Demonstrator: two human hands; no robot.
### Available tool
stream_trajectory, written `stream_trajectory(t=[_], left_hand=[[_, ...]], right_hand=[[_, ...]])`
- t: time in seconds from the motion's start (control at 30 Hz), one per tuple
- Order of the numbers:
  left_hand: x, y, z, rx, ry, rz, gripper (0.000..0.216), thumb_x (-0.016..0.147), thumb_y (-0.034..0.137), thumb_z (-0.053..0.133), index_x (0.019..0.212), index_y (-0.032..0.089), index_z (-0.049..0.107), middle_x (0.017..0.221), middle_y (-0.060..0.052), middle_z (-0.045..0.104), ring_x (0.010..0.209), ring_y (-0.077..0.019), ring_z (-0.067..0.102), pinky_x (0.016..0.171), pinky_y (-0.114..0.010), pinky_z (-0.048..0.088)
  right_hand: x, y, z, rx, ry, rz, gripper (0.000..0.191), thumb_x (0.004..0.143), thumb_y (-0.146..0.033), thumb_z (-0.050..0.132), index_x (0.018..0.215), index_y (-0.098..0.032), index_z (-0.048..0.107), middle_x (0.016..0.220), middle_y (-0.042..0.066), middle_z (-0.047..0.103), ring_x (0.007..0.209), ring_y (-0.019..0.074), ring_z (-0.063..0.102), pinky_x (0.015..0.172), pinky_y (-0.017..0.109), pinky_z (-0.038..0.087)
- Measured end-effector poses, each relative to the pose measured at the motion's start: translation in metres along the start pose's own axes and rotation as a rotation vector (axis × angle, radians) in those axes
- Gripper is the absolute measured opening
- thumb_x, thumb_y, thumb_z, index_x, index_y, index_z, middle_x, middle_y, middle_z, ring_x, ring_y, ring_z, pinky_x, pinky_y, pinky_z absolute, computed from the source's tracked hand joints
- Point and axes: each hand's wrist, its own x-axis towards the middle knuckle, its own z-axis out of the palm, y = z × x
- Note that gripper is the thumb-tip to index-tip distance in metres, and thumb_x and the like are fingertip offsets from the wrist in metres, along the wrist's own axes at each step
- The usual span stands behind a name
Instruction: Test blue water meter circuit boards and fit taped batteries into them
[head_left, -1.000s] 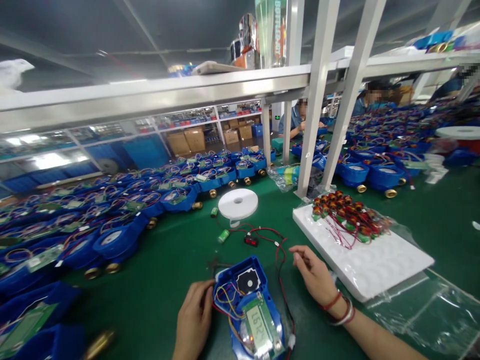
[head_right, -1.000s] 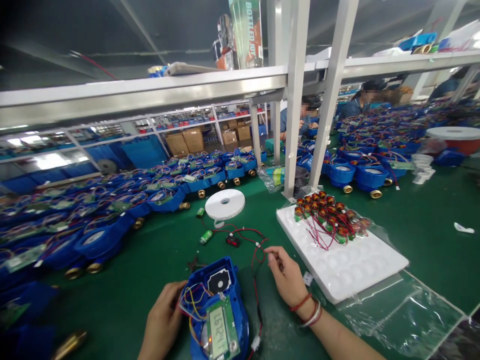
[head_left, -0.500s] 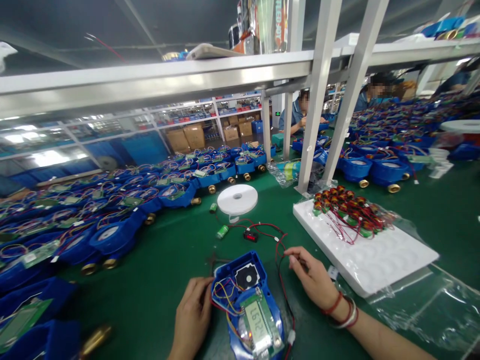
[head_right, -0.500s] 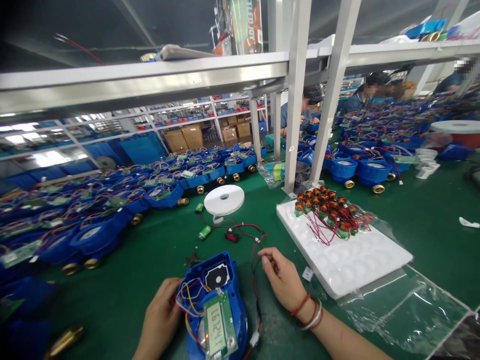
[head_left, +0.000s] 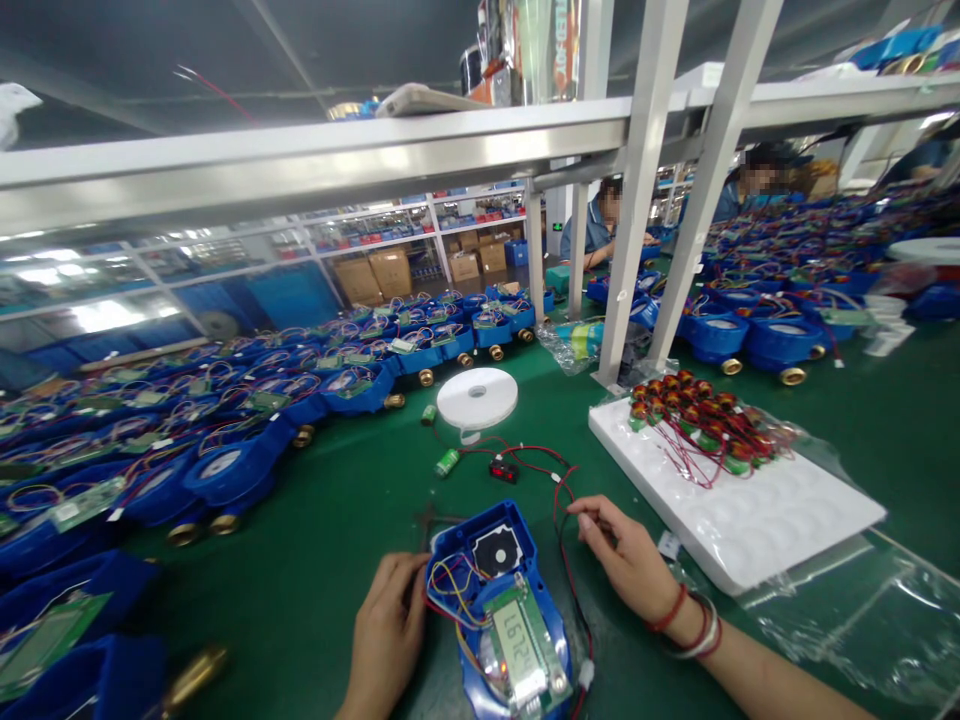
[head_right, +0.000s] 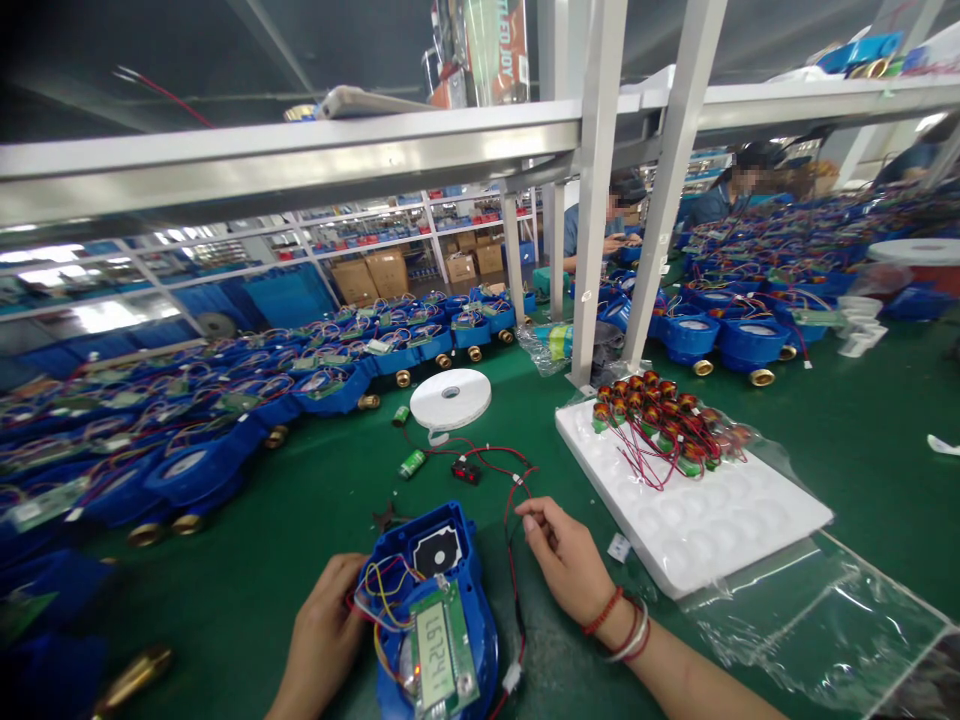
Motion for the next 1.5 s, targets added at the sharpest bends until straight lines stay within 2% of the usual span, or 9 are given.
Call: stream_trajectory(t=[0.83, 1.13, 1.23, 1.33, 1.43, 1.5], left_hand=[[0.001, 0.005, -0.002, -0.002, 0.009, -0.027, 0.024, 0.085, 0.034, 0.045, 0.093, 0.022, 0.064, 0.091, -0.006, 0.061, 0.082, -0.0206, 0.061, 0.069, -0.030, 0.051], [0.000, 0.005, -0.002, -0.069, 0.015, -0.093, 0.025, 0.081, 0.039, 0.049, 0.092, 0.023, 0.065, 0.093, -0.007, 0.061, 0.085, -0.0231, 0.059, 0.073, -0.033, 0.049], [-0.002, 0.010, -0.004, -0.116, 0.046, -0.162, 0.032, 0.082, 0.045, 0.048, 0.096, 0.021, 0.064, 0.099, -0.008, 0.061, 0.093, -0.0245, 0.058, 0.082, -0.036, 0.047], [-0.006, 0.025, -0.007, -0.206, 0.031, -0.289, 0.040, 0.088, 0.050, 0.038, 0.105, 0.020, 0.059, 0.095, -0.006, 0.064, 0.086, -0.0225, 0.061, 0.074, -0.034, 0.049], [-0.007, 0.045, -0.005, -0.658, -0.147, -0.552, 0.053, 0.087, 0.059, 0.032, 0.107, 0.018, 0.058, 0.083, -0.005, 0.067, 0.072, -0.0210, 0.063, 0.062, -0.032, 0.050], [-0.005, 0.057, -0.001, -1.015, -0.240, -0.737, 0.055, 0.085, 0.062, 0.036, 0.105, 0.016, 0.058, 0.086, -0.007, 0.068, 0.075, -0.0215, 0.064, 0.066, -0.034, 0.051]], right_hand=[[0.000, -0.003, -0.001, -0.038, 0.007, -0.032, 0.029, 0.093, -0.040, 0.036, 0.099, -0.020, 0.056, 0.072, 0.001, 0.055, 0.062, 0.0154, 0.050, 0.058, 0.027, 0.041], [-0.002, -0.004, -0.002, -0.008, -0.028, -0.029, 0.031, 0.093, -0.043, 0.037, 0.097, -0.020, 0.057, 0.076, 0.003, 0.058, 0.066, 0.0169, 0.052, 0.061, 0.029, 0.041], [-0.002, -0.007, 0.000, 0.067, -0.048, 0.002, 0.037, 0.092, -0.049, 0.037, 0.096, -0.019, 0.058, 0.077, 0.003, 0.058, 0.067, 0.0173, 0.052, 0.063, 0.030, 0.041], [-0.002, -0.015, 0.009, 0.313, -0.112, 0.138, 0.054, 0.086, -0.064, 0.038, 0.103, -0.017, 0.056, 0.086, 0.006, 0.060, 0.073, 0.0182, 0.055, 0.067, 0.032, 0.045], [0.003, -0.027, 0.023, 0.508, -0.241, 0.301, 0.068, 0.076, -0.076, 0.041, 0.104, -0.014, 0.056, 0.097, 0.011, 0.061, 0.083, 0.0214, 0.059, 0.072, 0.035, 0.047], [0.008, -0.036, 0.031, 0.592, -0.364, 0.377, 0.066, 0.077, -0.075, 0.042, 0.096, -0.014, 0.060, 0.091, 0.011, 0.063, 0.081, 0.0216, 0.061, 0.070, 0.035, 0.049]])
